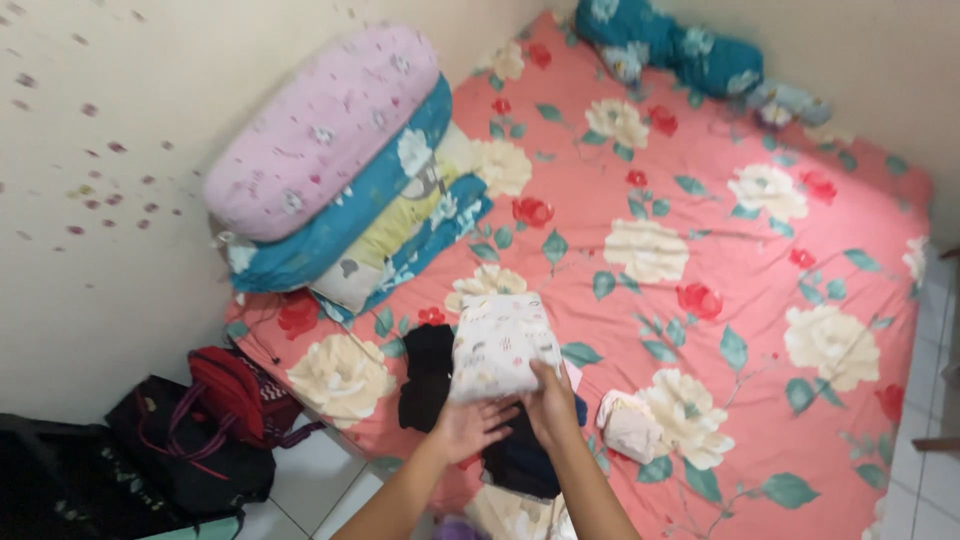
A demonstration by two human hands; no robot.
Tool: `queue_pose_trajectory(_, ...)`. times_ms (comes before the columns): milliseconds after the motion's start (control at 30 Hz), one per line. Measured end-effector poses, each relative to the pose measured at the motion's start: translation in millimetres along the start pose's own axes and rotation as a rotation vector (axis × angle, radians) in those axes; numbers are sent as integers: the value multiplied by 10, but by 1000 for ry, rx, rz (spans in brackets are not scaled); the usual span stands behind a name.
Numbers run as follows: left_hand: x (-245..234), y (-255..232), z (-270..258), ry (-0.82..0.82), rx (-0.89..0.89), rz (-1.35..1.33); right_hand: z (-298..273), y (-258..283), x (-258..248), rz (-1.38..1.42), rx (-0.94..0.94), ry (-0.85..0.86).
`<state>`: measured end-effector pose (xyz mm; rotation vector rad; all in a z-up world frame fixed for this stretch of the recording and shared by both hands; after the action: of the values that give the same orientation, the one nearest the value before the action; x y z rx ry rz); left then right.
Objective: The person wipes the inside of an open plastic drawer using a cloth, then places folded clothes into the drawer and arranges them.
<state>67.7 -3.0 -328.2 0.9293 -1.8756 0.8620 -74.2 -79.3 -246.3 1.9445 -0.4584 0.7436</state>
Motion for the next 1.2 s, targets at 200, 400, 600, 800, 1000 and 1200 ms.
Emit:
queue_pose_trajectory(200,1861,-712,-1234,217,346,-137,-1379,751,859,-75,159,129)
queue_pose_trajectory(400,1995,-562,-2017,184,322,168,-2044,714,916,-177,264,259)
queue_pose_trajectory(600,1779,-321,-3069,17,389,176,-2155,323,1178,-329,473,513)
queue_pose_trajectory(800,2050,-694,-4507,-116,801,379,-2322,79,2549,-651,550,789)
queue_pose_trajectory(1000,2169,-882,-5919,-530,1066,780,-2945,-301,4066,-889,403,1159)
queue_pose_trajectory(1200,2146,-1425,-7621,-793,1157,1046,-3735,-1000,5600,-808,509,1505)
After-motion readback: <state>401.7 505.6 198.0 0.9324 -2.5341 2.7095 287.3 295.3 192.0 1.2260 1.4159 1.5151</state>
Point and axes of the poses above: each hand's wrist, its own z-axis towards the middle knuckle, its own x-axis out of the palm, y = z × x, the point moved 3 cm from there along z, towards the middle knuckle, and after that the axes turned 7 degrees about y, right-handed, at the moved point
